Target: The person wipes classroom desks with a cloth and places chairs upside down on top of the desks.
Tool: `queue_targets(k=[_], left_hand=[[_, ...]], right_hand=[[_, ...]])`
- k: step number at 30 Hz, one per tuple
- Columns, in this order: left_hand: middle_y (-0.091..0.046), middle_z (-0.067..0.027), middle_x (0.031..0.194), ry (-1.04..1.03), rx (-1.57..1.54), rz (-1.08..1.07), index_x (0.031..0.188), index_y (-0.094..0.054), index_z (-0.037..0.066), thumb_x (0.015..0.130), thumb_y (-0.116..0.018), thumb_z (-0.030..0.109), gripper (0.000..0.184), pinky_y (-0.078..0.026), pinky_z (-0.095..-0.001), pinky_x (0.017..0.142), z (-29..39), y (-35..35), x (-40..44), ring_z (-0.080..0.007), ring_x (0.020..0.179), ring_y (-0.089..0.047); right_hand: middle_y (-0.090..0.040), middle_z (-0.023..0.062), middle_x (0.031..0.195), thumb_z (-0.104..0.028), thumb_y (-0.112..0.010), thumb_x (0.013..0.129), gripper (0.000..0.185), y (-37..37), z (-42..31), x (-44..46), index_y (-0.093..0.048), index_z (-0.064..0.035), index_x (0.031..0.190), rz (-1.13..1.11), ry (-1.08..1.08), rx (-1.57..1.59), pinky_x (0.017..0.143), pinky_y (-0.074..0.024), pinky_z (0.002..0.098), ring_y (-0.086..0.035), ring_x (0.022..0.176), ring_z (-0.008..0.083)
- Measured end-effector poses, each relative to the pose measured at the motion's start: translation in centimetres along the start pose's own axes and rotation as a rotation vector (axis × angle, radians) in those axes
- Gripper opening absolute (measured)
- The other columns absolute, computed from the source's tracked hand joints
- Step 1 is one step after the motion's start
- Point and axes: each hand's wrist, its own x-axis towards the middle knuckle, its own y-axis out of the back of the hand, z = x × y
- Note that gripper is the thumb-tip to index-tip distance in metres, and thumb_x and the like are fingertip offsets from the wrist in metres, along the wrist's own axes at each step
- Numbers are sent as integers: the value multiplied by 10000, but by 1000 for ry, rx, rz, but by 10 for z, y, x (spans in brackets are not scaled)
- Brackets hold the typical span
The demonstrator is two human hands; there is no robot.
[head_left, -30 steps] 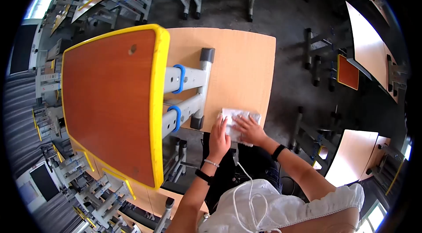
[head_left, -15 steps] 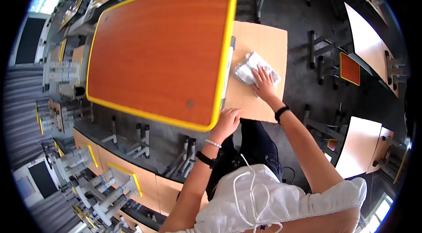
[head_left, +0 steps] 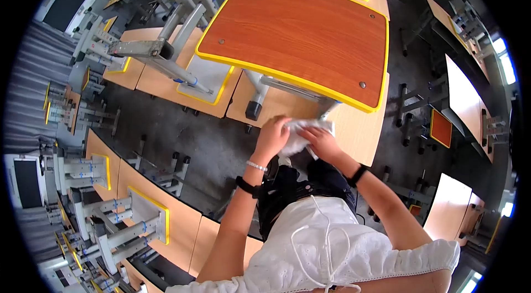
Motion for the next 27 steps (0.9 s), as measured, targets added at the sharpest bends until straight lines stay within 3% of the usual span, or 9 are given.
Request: queue_targets(k=[4,6,7,8,10,12,15,18,27], left_hand=[[-538,-147,1112,-49,139,55,1035,-542,45,795,-536,179,275,-420,-416,841,-62,-45,32,-313,981,-524],[-485,-131,1214,59,295,-108,1124,-501,74,805,-515,237,358,-384,-488,878,-103,-82,41,-292,1069,-486],[-352,-110,1348,204,338,-317,1243,-406,112,814,-499,293,475,-321,-519,944,-105,-84,34,-284,1206,-370],[-262,-88,1405,102,328,-256,1307,-341,133,795,-531,305,572,-271,-538,980,-154,-120,15,-272,1281,-263],[-166,-61,1442,131,552,-346,1346,-277,151,769,-566,323,668,-227,-599,975,-122,-102,0,-242,1311,-206],[-135,-49,1447,95,537,-360,1346,-265,172,714,-635,340,751,-230,-637,947,-122,-94,-11,-223,1313,-195],[-164,-28,1440,72,477,-424,1355,-237,234,658,-706,298,842,-224,-629,960,-107,-69,-38,-194,1309,-206],[-168,-21,1439,36,563,-459,1348,-249,233,649,-718,266,843,-228,-627,960,-108,-66,-43,-195,1305,-213],[-224,-106,1412,135,183,-499,1323,-319,143,691,-636,164,707,-306,-415,996,-107,-65,-57,-337,1238,-303]], right_hand=[[-255,174,1369,-215,-650,673,598,-35,13,69,-433,-58,1208,150,-23,-182,980,-324,396,-345,1198,330],[-131,201,1416,-410,-660,672,791,-92,54,72,-322,-93,1313,-243,-277,-213,999,-293,430,-284,1242,371],[-117,198,1422,-430,-658,672,829,-95,54,67,-279,-111,1336,-304,-295,-224,1005,-283,436,-252,1263,369],[-102,196,1427,-450,-656,672,868,-98,51,61,-235,-128,1360,-370,-313,-232,1011,-274,442,-220,1283,368],[-107,190,1429,-472,-704,616,976,-115,45,60,-185,-149,1377,-354,-386,-261,1014,-264,448,-192,1300,354],[-139,182,1423,-441,-706,622,948,-99,30,49,-204,-145,1370,-471,-260,-369,1008,-270,449,-236,1283,341],[-262,148,1379,-215,-571,735,677,-123,32,15,-280,-155,1344,-136,-105,-556,964,-318,426,-321,1235,292],[-294,137,1360,-152,-500,769,563,-142,23,15,-339,-142,1309,-10,-203,-555,958,-327,399,-344,1220,279],[-453,106,1189,-210,-478,791,370,-149,13,4,-478,-124,1150,98,-122,-664,843,-396,362,-446,1043,258]])
